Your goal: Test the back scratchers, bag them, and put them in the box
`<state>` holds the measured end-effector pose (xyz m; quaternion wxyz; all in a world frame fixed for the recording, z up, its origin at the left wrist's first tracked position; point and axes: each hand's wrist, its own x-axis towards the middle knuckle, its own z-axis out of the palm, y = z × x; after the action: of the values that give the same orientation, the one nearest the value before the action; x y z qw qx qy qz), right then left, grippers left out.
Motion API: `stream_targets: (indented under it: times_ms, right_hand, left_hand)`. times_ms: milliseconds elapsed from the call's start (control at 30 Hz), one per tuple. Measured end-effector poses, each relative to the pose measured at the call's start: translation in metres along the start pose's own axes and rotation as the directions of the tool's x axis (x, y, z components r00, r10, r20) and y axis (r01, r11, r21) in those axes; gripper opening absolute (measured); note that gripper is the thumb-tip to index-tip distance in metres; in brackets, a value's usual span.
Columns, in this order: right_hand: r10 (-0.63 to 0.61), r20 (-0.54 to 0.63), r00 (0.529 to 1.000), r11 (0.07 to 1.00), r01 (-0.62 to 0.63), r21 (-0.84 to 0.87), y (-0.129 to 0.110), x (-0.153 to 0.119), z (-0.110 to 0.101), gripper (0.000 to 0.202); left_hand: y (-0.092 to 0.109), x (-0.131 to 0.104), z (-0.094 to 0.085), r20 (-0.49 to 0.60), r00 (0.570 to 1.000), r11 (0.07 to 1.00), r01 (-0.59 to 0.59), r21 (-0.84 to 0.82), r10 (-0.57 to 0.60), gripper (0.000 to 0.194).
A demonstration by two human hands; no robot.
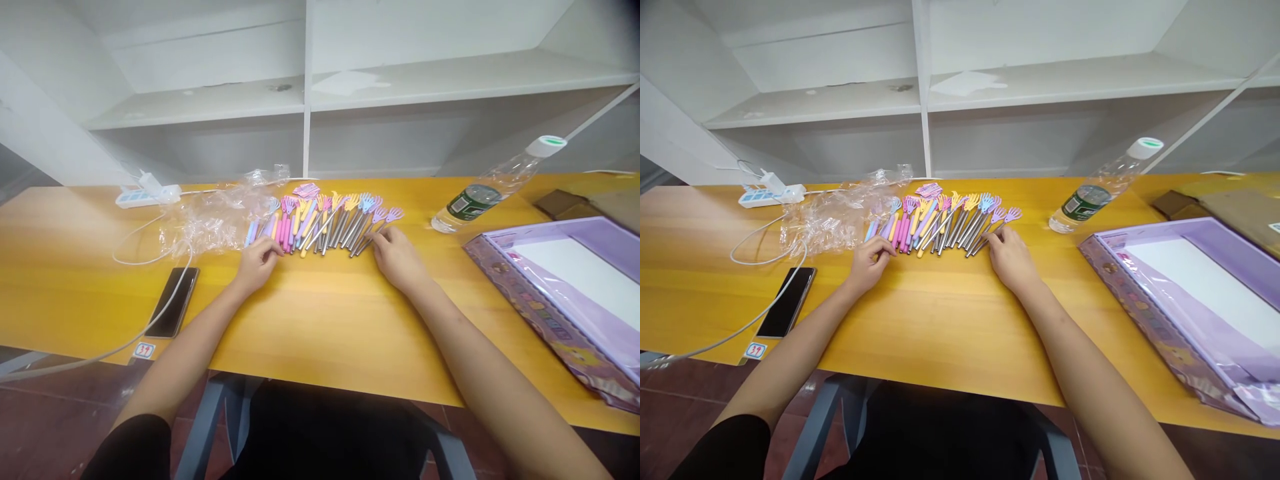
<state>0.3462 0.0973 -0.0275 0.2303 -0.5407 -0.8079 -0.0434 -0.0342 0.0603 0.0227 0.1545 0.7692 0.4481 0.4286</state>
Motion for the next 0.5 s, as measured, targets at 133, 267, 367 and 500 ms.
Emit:
stream_targets:
  times_ms: [133,267,367,500]
  right_hand:
    - [-0.014,0.033,0.999,0.998,0.016,-0.062,0.003,0.0,-0.01,0.041]
    - [-0.113,0.089,0.99,0.985,0.123,-0.123,0.006,-0.001,-0.025,0.037]
    - [-0.201,0.125,0.972,0.974,0.211,-0.078,0.008,-0.002,-0.033,0.033]
    - [-0.253,0.164,0.953,0.966,0.259,-0.018,0.0,-0.005,-0.036,0.029]
  left_hand:
    - [0.001,-0.001,0.004,0.012,1.0,0.999,-0.017,-0.044,0.018,0.024]
    - [0.002,-0.002,0.006,0.072,0.997,0.998,0.013,-0.054,-0.009,0.026]
    - [0.002,-0.002,0.006,0.101,0.995,0.997,0.011,-0.082,-0.003,0.027]
    - [0.002,-0.002,0.005,0.11,0.994,0.996,0.017,-0.093,-0.007,0.027]
